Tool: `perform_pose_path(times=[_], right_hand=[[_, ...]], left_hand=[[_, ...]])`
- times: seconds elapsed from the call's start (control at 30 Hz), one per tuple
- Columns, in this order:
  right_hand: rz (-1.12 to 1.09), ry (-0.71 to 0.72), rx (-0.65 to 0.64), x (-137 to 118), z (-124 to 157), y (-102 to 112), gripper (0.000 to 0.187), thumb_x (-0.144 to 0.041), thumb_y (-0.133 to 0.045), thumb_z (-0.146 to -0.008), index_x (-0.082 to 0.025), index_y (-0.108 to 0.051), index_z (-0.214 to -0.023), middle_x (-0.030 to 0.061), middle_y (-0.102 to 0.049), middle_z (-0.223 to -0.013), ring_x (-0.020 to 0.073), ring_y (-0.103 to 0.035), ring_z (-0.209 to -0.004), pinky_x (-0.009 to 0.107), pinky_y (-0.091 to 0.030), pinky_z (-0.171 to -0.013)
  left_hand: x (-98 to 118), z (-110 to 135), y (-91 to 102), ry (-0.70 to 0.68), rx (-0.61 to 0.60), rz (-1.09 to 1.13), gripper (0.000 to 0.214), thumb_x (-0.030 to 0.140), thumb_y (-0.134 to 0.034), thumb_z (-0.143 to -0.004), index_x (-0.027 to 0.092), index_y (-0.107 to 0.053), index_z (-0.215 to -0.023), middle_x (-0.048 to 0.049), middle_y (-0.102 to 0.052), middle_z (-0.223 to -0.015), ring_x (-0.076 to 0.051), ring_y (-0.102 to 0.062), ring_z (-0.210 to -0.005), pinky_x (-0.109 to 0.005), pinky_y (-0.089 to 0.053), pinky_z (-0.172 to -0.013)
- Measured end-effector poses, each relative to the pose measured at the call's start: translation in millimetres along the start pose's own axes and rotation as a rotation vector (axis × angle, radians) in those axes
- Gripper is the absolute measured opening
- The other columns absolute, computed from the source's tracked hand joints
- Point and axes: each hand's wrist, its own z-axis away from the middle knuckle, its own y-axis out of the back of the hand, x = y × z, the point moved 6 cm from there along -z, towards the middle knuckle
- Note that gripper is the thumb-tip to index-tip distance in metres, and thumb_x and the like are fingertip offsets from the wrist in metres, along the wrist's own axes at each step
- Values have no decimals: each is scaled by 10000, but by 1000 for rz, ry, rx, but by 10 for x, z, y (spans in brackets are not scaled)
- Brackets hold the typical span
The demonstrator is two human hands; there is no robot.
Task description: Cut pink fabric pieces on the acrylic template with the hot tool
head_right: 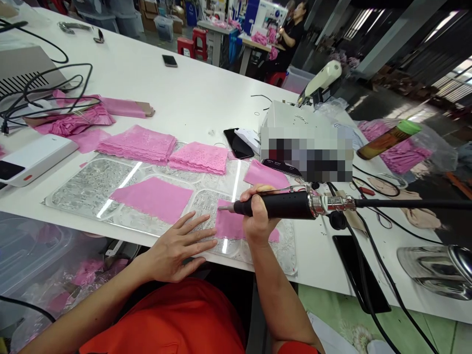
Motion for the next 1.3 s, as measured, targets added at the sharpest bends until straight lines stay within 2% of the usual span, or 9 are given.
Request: perform_pose_path(times=[0.27,0.5,0.63,1.0,1.2,1.3], right_hand=[[11,16,-21,-18,-12,-6,89,-216,-619,-684,-201,-555,-743,-49,-546,-694,85,-531,-547,270,-452,-546],[8,-94,-26,-65,4,89,120,-266,-604,-652,-202,-530,-720,-49,-514,-673,79,-495,-526,251,-426,-502],[-2,-108,-41,-56,38,122,120,-265,-604,-645,-206,-536,-725,-47,-516,-676,79,-497,-526,245,-427,-500],[17,-109,-91,-42,57,67,97,-258,-598,-663,-208,-543,-726,-41,-521,-690,82,-502,-530,250,-435,-509],[16,-138,-65,-23,46,69,159,-297,-617,-630,-216,-524,-729,-52,-509,-668,82,-495,-514,250,-435,-498],[-10,-110,7,-122,0,147,173,-299,-593,-627,-215,-530,-764,-49,-498,-686,77,-487,-522,245,-434,-501]], left_hand=[[-2,-3,-2,-1,0,-9,353,268,-568,-899,219,-610,-1246,-39,-645,-1291,-293,-401,-1385,-506,-233,-1187],[0,-5,-5,1,-3,-20,349,270,-569,-892,218,-611,-1234,-41,-636,-1306,-285,-390,-1394,-503,-240,-1184],[-1,-9,-2,0,3,-12,351,264,-565,-894,217,-608,-1239,-48,-641,-1298,-290,-391,-1394,-510,-250,-1179],[-2,-11,4,0,3,1,359,252,-558,-893,213,-604,-1247,-50,-654,-1276,-292,-397,-1391,-514,-246,-1183],[-5,-32,12,8,-16,-7,339,240,-547,-891,215,-621,-1221,-63,-669,-1246,-283,-417,-1380,-512,-271,-1173],[-5,-26,31,-10,-2,-5,352,223,-544,-885,215,-605,-1231,-65,-667,-1247,-282,-423,-1373,-507,-291,-1164]])
